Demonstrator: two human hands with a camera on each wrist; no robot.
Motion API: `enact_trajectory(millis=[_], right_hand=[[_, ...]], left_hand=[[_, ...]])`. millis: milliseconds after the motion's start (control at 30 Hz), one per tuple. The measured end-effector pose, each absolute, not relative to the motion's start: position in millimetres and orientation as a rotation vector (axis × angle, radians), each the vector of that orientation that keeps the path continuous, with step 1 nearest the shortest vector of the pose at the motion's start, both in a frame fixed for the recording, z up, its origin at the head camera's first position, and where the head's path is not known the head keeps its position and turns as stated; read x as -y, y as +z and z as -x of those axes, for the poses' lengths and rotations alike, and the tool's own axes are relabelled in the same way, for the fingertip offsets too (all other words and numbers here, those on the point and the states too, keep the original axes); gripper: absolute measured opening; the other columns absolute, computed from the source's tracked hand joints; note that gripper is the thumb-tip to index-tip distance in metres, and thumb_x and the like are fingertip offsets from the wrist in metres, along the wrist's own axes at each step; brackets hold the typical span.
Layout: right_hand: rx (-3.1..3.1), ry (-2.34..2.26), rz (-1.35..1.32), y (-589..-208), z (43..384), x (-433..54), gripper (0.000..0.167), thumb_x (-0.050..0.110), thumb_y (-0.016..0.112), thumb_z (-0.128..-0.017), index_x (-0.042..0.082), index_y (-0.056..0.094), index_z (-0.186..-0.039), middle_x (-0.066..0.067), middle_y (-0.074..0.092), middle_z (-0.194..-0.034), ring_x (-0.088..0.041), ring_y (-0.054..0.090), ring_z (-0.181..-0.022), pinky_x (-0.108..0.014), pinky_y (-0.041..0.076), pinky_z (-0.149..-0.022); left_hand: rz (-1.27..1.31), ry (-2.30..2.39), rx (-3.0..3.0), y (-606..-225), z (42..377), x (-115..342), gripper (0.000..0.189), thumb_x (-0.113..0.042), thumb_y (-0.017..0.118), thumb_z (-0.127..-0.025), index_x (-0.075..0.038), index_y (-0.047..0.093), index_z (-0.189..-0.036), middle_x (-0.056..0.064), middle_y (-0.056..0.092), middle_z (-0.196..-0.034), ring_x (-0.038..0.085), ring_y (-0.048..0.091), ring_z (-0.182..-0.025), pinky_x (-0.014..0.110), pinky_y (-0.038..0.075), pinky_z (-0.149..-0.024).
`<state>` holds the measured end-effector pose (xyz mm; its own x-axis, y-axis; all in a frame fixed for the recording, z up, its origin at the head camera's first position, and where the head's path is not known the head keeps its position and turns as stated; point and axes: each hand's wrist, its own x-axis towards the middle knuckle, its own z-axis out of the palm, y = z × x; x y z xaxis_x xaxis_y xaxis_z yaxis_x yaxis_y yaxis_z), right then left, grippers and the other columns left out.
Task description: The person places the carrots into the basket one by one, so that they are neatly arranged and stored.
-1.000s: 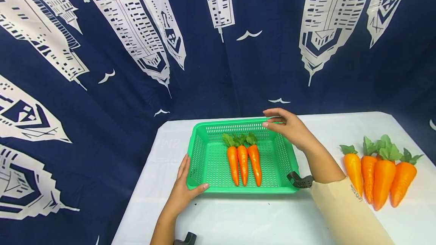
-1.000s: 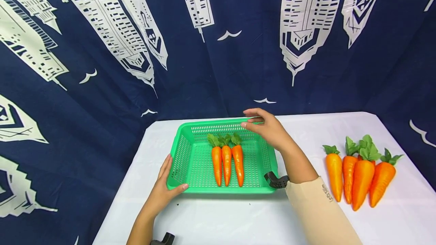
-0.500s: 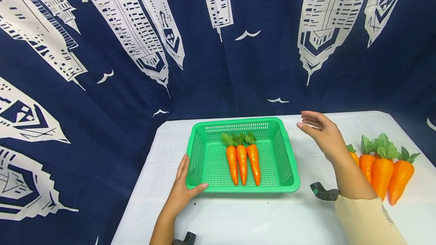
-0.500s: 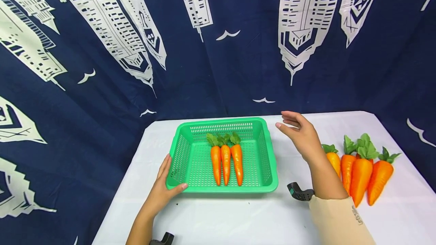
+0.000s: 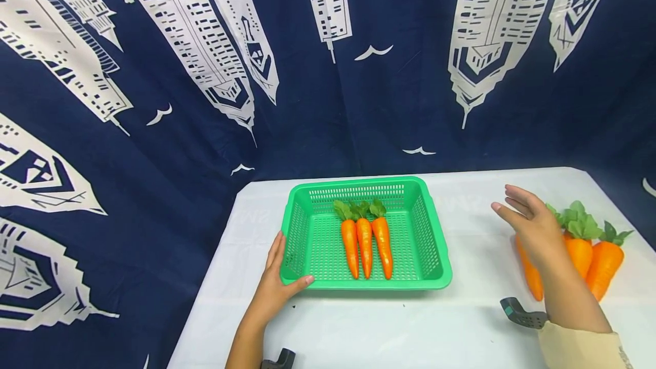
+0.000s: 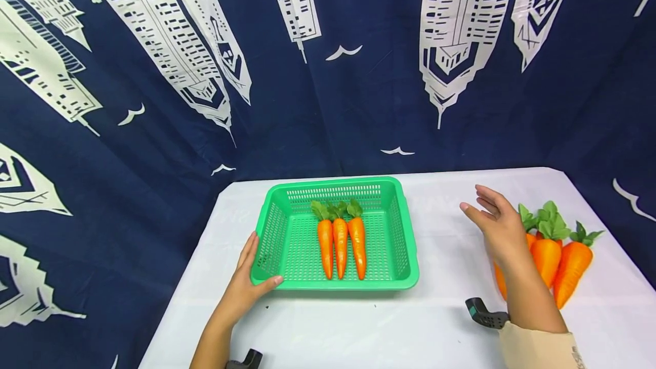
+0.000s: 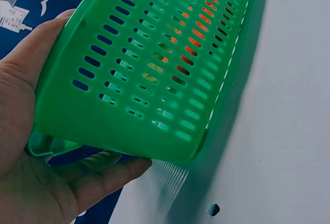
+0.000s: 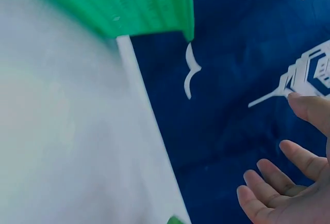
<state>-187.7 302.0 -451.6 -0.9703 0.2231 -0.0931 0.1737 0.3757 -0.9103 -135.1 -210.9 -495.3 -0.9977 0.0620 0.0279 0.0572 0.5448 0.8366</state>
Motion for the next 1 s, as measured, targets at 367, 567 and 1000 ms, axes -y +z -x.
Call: enact_trajectory(millis=[367, 567, 1000], right_hand=[[2.619, 1.648, 0.522, -475.7, 167.5, -324.7, 0.084, 0.061, 0.055, -0.097, 0.029, 0.015, -0.164, -0.019, 0.010, -0.169, -0.053, 0.016, -0.150, -0.071, 0.018, -0.117], [2.624, 1.636, 0.535, -489.9, 159.8, -331.2, 0.087, 0.057, 0.055, -0.099, 0.018, 0.013, -0.164, -0.022, 0.008, -0.168, -0.053, 0.013, -0.150, -0.070, 0.015, -0.117], [2.762, 1.544, 0.508, -503.6, 149.4, -331.7, 0.084, 0.052, 0.050, -0.102, 0.007, 0.013, -0.162, -0.033, 0.015, -0.163, -0.058, 0.018, -0.146, -0.070, 0.020, -0.115]], left_hand=[[-0.106, 1.506, -2.751, -495.8, 136.1, 209.6, 0.115, -0.032, 0.087, -0.080, -0.026, 0.009, -0.164, -0.010, -0.001, -0.171, 0.036, 0.005, -0.158, 0.071, 0.015, -0.119], [-0.107, 1.506, -2.758, -496.3, 136.6, 209.0, 0.115, -0.032, 0.087, -0.080, -0.027, 0.010, -0.164, -0.010, -0.001, -0.171, 0.036, 0.005, -0.158, 0.071, 0.016, -0.119], [-0.118, 1.490, -2.764, -496.4, 136.1, 210.4, 0.115, -0.037, 0.087, -0.080, -0.025, 0.009, -0.164, -0.009, 0.000, -0.171, 0.036, 0.006, -0.158, 0.070, 0.016, -0.119]])
